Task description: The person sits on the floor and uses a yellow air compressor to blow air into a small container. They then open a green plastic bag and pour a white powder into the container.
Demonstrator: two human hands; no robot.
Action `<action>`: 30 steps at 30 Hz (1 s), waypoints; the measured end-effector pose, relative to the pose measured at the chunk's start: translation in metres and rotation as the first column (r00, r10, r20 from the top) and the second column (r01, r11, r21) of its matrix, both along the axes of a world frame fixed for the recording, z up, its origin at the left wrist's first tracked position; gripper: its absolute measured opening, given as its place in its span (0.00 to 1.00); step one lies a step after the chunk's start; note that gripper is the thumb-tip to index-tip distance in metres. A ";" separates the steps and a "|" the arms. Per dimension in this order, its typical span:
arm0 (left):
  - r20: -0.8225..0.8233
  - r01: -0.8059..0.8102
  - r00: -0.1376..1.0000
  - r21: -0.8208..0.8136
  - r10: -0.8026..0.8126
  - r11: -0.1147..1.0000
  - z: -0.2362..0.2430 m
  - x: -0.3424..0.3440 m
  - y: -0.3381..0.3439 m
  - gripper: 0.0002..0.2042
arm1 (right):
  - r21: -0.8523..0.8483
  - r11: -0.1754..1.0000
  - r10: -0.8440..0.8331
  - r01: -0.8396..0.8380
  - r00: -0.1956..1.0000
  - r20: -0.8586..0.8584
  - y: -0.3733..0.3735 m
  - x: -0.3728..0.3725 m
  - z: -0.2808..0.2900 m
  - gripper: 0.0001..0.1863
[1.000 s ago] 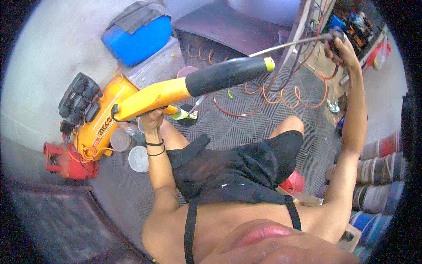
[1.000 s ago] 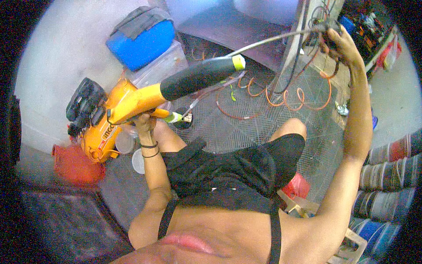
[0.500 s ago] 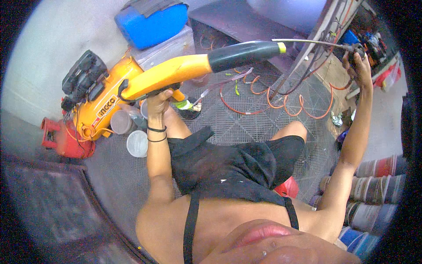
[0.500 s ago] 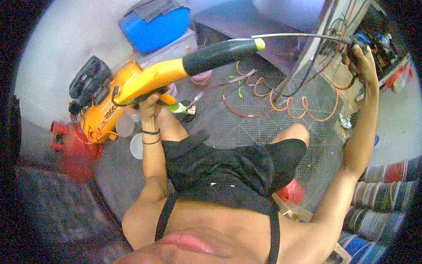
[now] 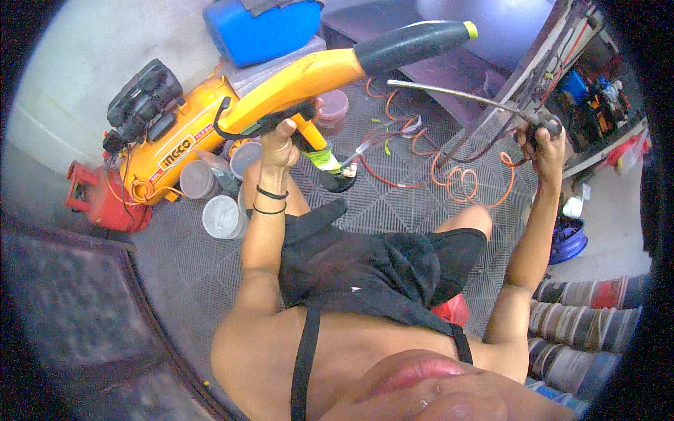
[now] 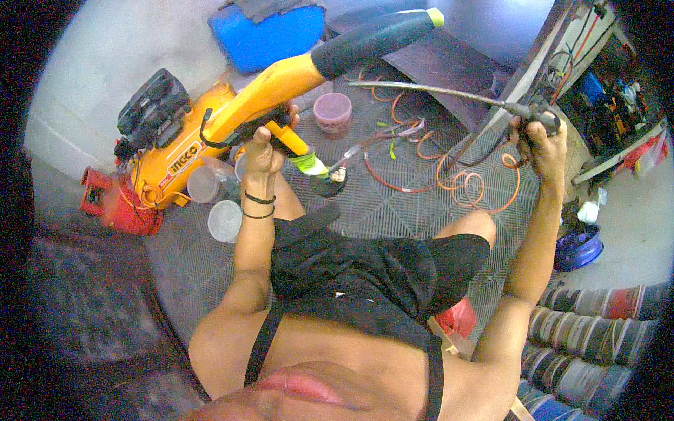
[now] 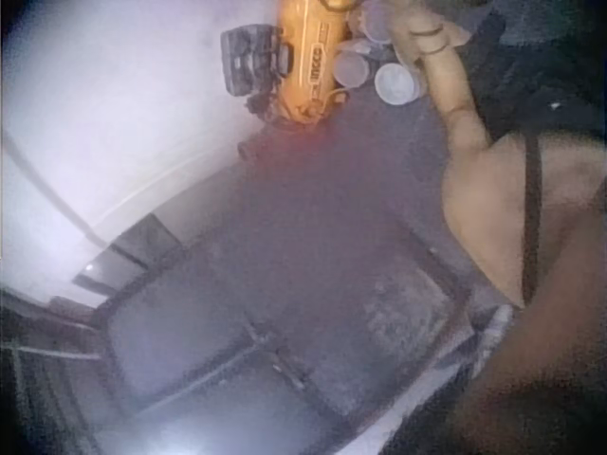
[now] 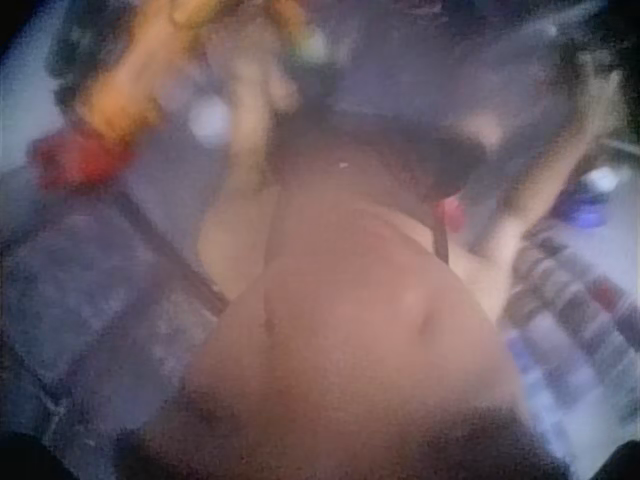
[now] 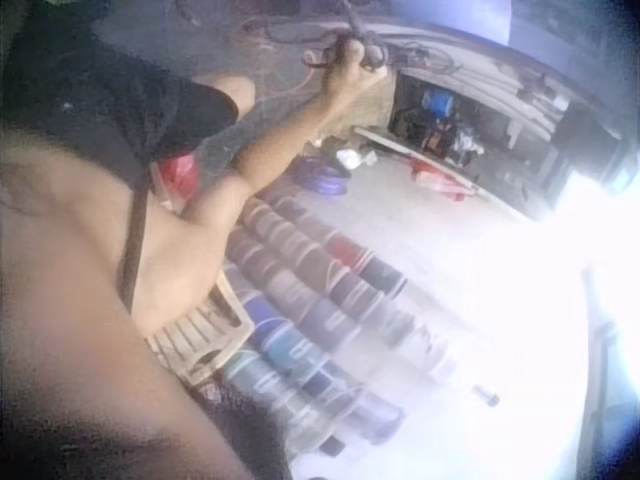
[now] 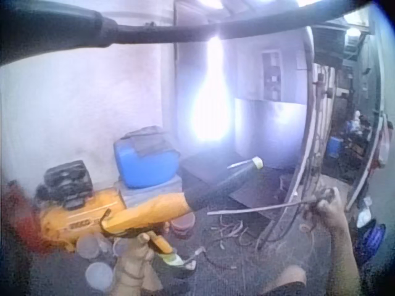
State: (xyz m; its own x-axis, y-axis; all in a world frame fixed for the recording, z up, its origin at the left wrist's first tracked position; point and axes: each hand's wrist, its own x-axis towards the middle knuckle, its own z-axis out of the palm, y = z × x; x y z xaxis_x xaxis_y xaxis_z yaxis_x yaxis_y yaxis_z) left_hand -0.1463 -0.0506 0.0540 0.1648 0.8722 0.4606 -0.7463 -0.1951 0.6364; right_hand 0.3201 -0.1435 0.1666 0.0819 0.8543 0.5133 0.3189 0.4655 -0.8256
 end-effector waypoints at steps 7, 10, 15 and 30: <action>0.016 -0.003 1.000 -0.004 0.003 1.000 -0.006 0.002 0.001 0.36 | 0.042 0.993 -0.108 0.108 0.994 0.015 -0.016 0.043 -0.001 0.26; 0.035 -0.006 0.999 -0.028 0.007 1.000 -0.007 0.000 0.001 0.36 | -0.048 0.987 -0.139 0.154 0.962 0.233 -0.005 0.000 -0.019 0.17; 0.093 0.011 0.996 -0.015 -0.010 1.000 -0.002 0.002 0.002 0.34 | -0.131 0.985 -0.107 0.116 0.991 0.075 0.006 -0.043 0.003 0.19; -0.345 -0.138 0.924 0.097 0.163 0.986 -0.029 0.004 -0.006 0.21 | 0.046 0.987 0.111 -0.157 0.852 0.512 0.018 -0.063 0.102 0.26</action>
